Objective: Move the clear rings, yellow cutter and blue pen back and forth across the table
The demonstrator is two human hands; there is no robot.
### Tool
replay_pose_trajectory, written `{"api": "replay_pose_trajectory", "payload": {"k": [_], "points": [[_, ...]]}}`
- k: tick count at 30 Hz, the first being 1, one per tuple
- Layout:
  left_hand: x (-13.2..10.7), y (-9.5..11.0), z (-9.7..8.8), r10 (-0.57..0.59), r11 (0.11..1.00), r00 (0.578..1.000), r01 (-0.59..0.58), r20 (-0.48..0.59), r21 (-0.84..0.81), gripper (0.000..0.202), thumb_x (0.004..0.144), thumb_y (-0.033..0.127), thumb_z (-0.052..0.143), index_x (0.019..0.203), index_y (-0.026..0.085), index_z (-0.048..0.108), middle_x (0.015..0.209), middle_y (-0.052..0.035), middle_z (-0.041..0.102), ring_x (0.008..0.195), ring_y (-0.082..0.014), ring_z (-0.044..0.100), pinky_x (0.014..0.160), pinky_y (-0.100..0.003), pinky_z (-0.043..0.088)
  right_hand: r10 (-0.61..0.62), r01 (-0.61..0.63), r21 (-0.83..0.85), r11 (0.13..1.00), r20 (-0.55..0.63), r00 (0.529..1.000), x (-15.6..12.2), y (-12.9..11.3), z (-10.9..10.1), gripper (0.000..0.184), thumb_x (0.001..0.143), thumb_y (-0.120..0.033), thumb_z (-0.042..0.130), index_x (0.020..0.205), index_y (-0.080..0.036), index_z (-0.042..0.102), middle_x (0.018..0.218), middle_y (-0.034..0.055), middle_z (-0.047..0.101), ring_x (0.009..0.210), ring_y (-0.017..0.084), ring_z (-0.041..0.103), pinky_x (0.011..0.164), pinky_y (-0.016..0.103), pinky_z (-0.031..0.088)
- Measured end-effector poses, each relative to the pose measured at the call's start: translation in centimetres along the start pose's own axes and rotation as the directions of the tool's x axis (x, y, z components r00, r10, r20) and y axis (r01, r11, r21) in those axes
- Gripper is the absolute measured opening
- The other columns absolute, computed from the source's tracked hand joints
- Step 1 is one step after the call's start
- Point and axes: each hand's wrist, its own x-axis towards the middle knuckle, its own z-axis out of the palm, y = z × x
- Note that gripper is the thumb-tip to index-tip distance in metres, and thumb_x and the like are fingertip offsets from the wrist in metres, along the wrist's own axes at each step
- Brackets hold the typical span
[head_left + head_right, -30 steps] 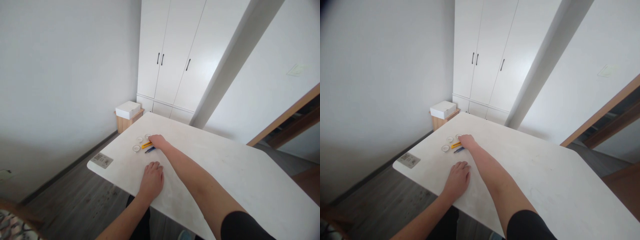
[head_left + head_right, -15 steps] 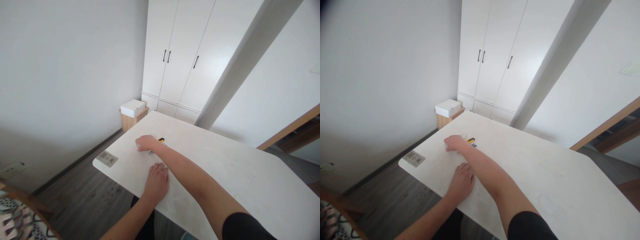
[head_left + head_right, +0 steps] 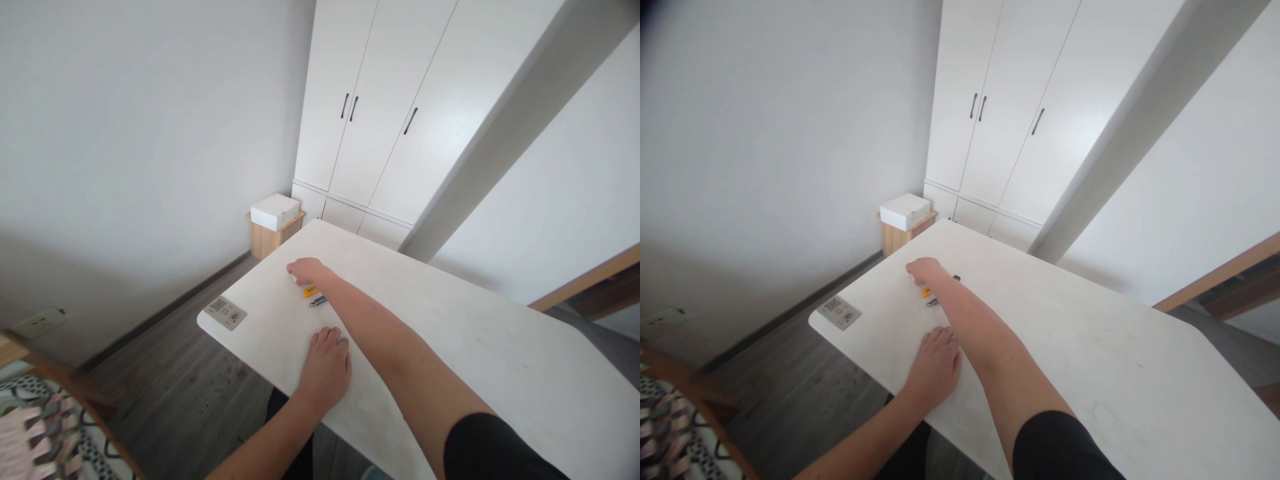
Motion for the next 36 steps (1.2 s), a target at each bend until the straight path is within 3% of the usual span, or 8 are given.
{"api": "replay_pose_trajectory", "payload": {"k": [7, 15, 20, 24, 28, 36], "points": [[0.0, -0.1, 0.1, 0.006, 1.0, 1.0, -0.006, 0.001, 0.001, 0.024, 0.095, 0.019, 0.046, 0.1, 0.02, 0.069, 0.119, -0.0085, 0.063, 0.115, -0.0272, 0.052, 0.104, -0.048, 0.041, 0.003, -0.004, 0.017, 1.0, 0.022, 1.0, 0.6, 0.4, 0.3, 0.046, 0.082, -0.016, 0.072, 0.126, -0.028, 0.064, 0.132, 0.0084, 0.069, 0.115, 0.027, 0.067, 0.086, 0.035, 0.055], [0.0, -0.1, 0.4, 0.009, 1.0, 1.0, -0.009, -0.014, 0.006, 0.023, 0.096, 0.019, 0.045, 0.097, 0.021, 0.069, 0.116, -0.0083, 0.063, 0.114, -0.0275, 0.052, 0.103, -0.048, 0.041, -0.029, 0.03, 0.021, 0.999, -0.065, 0.997, 0.6, 0.7, 1.7, 0.042, 0.084, -0.011, 0.065, 0.124, -0.024, 0.065, 0.124, 0.0089, 0.072, 0.112, 0.025, 0.068, 0.084, 0.03, 0.052], [0.0, -0.1, 0.2, 0.008, 1.0, 1.0, -0.008, -0.007, 0.011, 0.025, 0.096, 0.019, 0.045, 0.099, 0.02, 0.069, 0.118, -0.0088, 0.063, 0.115, -0.0278, 0.052, 0.104, -0.049, 0.041, -0.051, 0.054, 0.034, 0.998, -0.073, 0.996, 0.4, 0.7, 1.6, 0.043, 0.082, -0.014, 0.07, 0.124, -0.022, 0.067, 0.121, 0.0074, 0.073, 0.11, 0.026, 0.067, 0.083, 0.03, 0.051], [0.0, -0.2, 0.2, 0.011, 1.0, 1.0, -0.011, 0.004, 0.022, 0.026, 0.096, 0.02, 0.044, 0.103, 0.021, 0.07, 0.124, -0.0099, 0.063, 0.118, -0.0283, 0.052, 0.106, -0.05, 0.041, 0.07, -0.059, 0.105, 0.993, -0.104, 0.992, -0.3, 2.7, 0.2, 0.044, 0.087, -0.029, 0.068, 0.132, -0.028, 0.063, 0.127, 0.006, 0.072, 0.114, 0.027, 0.066, 0.082, 0.032, 0.052], [0.0, -0.3, 0.3, 0.01, 1.0, 1.0, -0.01, 0.017, 0.019, 0.027, 0.097, 0.022, 0.045, 0.106, 0.021, 0.07, 0.128, -0.01, 0.062, 0.121, -0.0286, 0.051, 0.109, -0.05, 0.039, 0.18, -0.171, 0.104, 0.98, -0.081, 0.98, -1.0, 5.8, -0.9, 0.047, 0.087, -0.031, 0.068, 0.134, -0.027, 0.062, 0.13, 0.0093, 0.07, 0.116, 0.029, 0.066, 0.085, 0.034, 0.052], [0.0, -0.2, 0.2, 0.009, 1.0, 1.0, -0.009, 0.025, 0.025, 0.027, 0.097, 0.022, 0.044, 0.106, 0.021, 0.07, 0.126, -0.0105, 0.062, 0.121, -0.0287, 0.051, 0.108, -0.049, 0.04, 0.126, -0.126, 0.086, 0.988, 0.003, 0.992, -1.0, 6.3, 1.1, 0.05, 0.087, -0.023, 0.067, 0.137, -0.024, 0.06, 0.136, 0.0124, 0.066, 0.121, 0.029, 0.064, 0.088, 0.034, 0.052]]}}
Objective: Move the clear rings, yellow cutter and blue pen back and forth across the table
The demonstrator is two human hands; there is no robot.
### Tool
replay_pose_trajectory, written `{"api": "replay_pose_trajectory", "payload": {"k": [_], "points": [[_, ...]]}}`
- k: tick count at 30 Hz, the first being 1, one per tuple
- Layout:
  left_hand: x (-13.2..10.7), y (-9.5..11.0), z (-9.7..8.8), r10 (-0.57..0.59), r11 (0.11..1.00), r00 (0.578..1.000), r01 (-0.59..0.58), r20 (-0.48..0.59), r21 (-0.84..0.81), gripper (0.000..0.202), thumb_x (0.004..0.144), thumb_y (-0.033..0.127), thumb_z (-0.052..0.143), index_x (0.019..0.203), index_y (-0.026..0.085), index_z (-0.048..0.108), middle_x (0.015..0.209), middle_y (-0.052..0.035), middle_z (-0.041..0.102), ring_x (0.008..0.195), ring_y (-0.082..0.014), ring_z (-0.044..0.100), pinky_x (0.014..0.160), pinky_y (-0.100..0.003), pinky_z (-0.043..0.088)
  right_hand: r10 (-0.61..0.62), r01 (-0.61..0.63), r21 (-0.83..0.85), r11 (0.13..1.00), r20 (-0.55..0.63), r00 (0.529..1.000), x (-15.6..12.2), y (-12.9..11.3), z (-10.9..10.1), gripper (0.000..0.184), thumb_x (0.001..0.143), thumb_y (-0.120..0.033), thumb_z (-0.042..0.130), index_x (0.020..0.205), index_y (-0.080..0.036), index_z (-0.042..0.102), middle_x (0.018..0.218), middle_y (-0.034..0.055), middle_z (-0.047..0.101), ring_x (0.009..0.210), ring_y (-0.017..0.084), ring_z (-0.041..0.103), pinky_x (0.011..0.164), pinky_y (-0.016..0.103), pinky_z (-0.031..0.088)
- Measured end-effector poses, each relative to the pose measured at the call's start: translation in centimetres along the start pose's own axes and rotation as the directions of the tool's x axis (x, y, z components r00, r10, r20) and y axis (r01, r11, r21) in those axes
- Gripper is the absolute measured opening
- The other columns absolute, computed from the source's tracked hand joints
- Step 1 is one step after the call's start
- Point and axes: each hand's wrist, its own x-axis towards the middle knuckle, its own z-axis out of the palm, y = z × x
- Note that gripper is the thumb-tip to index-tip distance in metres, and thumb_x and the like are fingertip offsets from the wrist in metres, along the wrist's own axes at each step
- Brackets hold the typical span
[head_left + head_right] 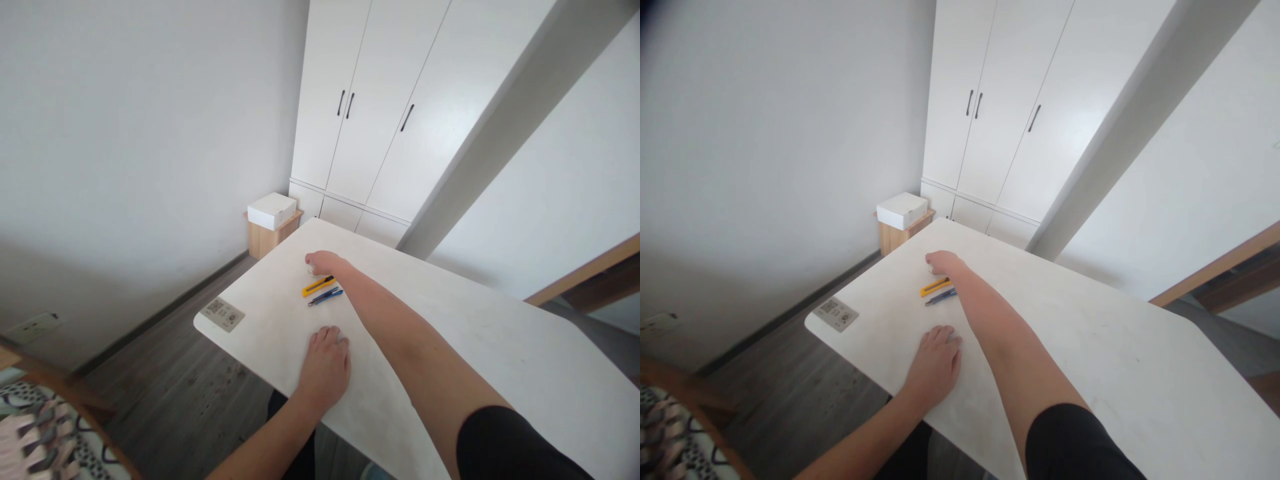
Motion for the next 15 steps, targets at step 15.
{"api": "replay_pose_trajectory", "payload": {"k": [15], "points": [[0.0, 0.1, -0.2, -0.006, 1.0, 1.0, 0.006, 0.0, -0.008, 0.027, 0.097, 0.021, 0.045, 0.105, 0.022, 0.07, 0.128, -0.0097, 0.062, 0.123, -0.0279, 0.051, 0.11, -0.048, 0.04, -0.024, 0.024, -0.028, 0.999, 0.007, 1.0, 0.6, -0.1, 1.6, 0.056, 0.083, -0.022, 0.07, 0.137, -0.03, 0.061, 0.137, 0.0109, 0.065, 0.12, 0.028, 0.065, 0.087, 0.033, 0.053]]}}
